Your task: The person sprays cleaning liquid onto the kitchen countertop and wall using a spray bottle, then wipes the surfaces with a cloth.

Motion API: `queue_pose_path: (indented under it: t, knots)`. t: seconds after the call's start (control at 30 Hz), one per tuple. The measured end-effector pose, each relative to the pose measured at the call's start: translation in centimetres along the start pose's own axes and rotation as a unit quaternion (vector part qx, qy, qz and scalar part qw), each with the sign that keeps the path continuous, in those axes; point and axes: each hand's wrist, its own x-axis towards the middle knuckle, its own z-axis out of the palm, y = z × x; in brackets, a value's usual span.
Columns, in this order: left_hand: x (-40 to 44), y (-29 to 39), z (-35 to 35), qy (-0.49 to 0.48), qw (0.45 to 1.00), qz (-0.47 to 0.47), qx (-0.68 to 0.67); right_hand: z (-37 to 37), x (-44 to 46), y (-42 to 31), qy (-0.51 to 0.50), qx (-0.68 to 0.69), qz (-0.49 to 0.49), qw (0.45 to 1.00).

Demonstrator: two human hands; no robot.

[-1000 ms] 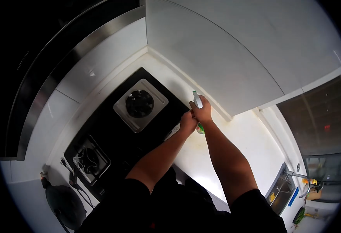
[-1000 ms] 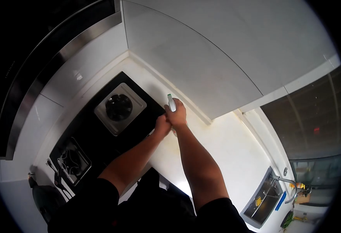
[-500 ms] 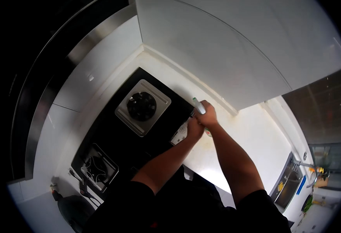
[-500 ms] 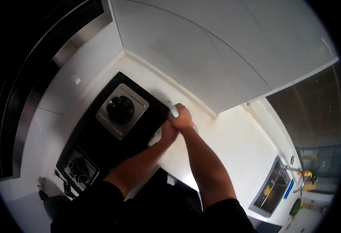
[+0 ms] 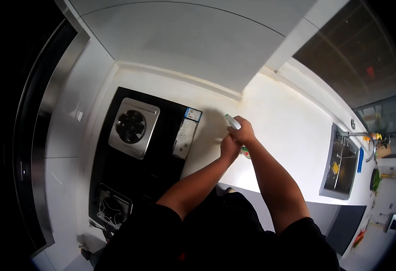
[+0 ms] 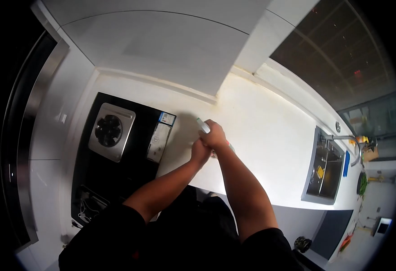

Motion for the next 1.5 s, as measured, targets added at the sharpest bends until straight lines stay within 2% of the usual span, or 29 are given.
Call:
queue_pose_path:
  t: [0.03, 0.1, 0.13, 0.2, 0.23, 0.3, 0.33, 0.4, 0.53, 0.57, 0.63, 0.67, 0.73, 0.83, 0.93, 1.0, 1.07, 1.1, 1.23, 1.3, 1.43, 1.5]
  knots:
    - [-0.5, -0.1, 0.7, 0.005, 1.0, -0.023, 0.001, -0.7, -0.8, -0.2, 0.004, 0.002, 0.003, 1.0]
    - [-1.8, -0.3, 1.9, 0.003, 0.999, -0.019, 0.028, -1.9, -2.5, -0.1, -0.052, 0.053, 0.109, 0.991]
    - [-2.4, -0.3, 2.5, 0.004, 0.999, -0.015, 0.051, -2.2, -3.0, 0.9, -0.048, 0.057, 0.11, 0.991]
    - [-3.8, 0.0, 4.0, -0.007, 0.998, -0.021, 0.063, -2.7, -4.2, 3.2, 0.031, -0.045, 0.08, 0.995]
    - [-4.4, 0.2, 4.8, -0.014, 0.997, -0.028, 0.071, -3.2, -4.8, 4.2, 0.036, -0.042, 0.078, 0.995]
    - [-6.3, 0.9, 6.7, -0.022, 0.995, -0.014, 0.092, -4.2, -7.0, 6.2, 0.134, -0.062, 0.078, 0.986]
    - [-7.3, 1.5, 7.6, -0.03, 0.993, -0.003, 0.112, -4.8, -8.0, 7.0, 0.138, -0.058, 0.078, 0.986]
    - [-9.6, 1.8, 9.8, -0.035, 0.99, 0.0, 0.135, -6.2, -10.9, 8.7, 0.174, 0.005, 0.056, 0.983]
    - [-14.2, 1.2, 14.1, -0.048, 0.984, 0.01, 0.171, -8.8, -15.7, 12.2, 0.163, -0.01, 0.092, 0.982]
    - [-14.6, -0.7, 15.2, -0.043, 0.984, 0.008, 0.174, -9.0, -16.7, 12.8, 0.144, -0.027, 0.115, 0.983]
    - [-15.8, -5.0, 16.9, -0.012, 0.999, 0.013, 0.04, -8.7, -19.1, 13.9, 0.114, -0.044, 0.138, 0.983]
    - [-16.6, -5.9, 17.0, -0.006, 0.999, 0.012, 0.04, -8.2, -19.9, 14.2, 0.109, -0.022, 0.106, 0.988]
    - [-19.2, -5.2, 15.5, 0.034, 0.988, 0.017, 0.146, -6.8, -21.1, 14.2, 0.081, 0.019, 0.044, 0.996]
    - [-21.6, -6.0, 12.9, 0.085, 0.989, 0.021, 0.122, -4.6, -22.6, 12.0, 0.014, 0.046, 0.011, 0.999]
    - [-23.3, -6.8, 10.3, 0.131, 0.988, 0.022, 0.081, -1.4, -22.9, 10.4, -0.006, 0.023, 0.006, 1.0]
    - [-23.6, -7.7, 8.6, 0.154, 0.985, 0.045, 0.058, 0.6, -23.1, 9.9, -0.002, 0.025, -0.004, 1.0]
    - [-23.3, -8.4, 6.8, 0.164, 0.983, 0.045, 0.068, 3.2, -23.0, 10.2, 0.068, 0.1, -0.117, 0.986]
    - [-23.5, -8.5, 5.9, 0.169, 0.982, 0.04, 0.08, 4.1, -22.9, 9.8, 0.07, 0.12, -0.124, 0.982]
    - [-24.1, -9.1, 1.7, 0.158, 0.98, 0.035, 0.113, 7.1, -22.8, 7.8, 0.002, 0.141, -0.086, 0.986]
    - [-24.9, -9.5, -0.3, 0.15, 0.979, 0.013, 0.138, 8.8, -23.0, 6.5, -0.027, 0.051, -0.05, 0.997]
    - [-26.5, -10.2, -3.9, 0.187, 0.974, 0.0, 0.13, 12.7, -23.8, 4.3, -0.035, 0.039, -0.049, 0.997]
    - [-27.1, -11.4, -5.3, 0.183, 0.973, -0.014, 0.142, 13.8, -24.7, 3.8, -0.066, 0.104, -0.036, 0.992]
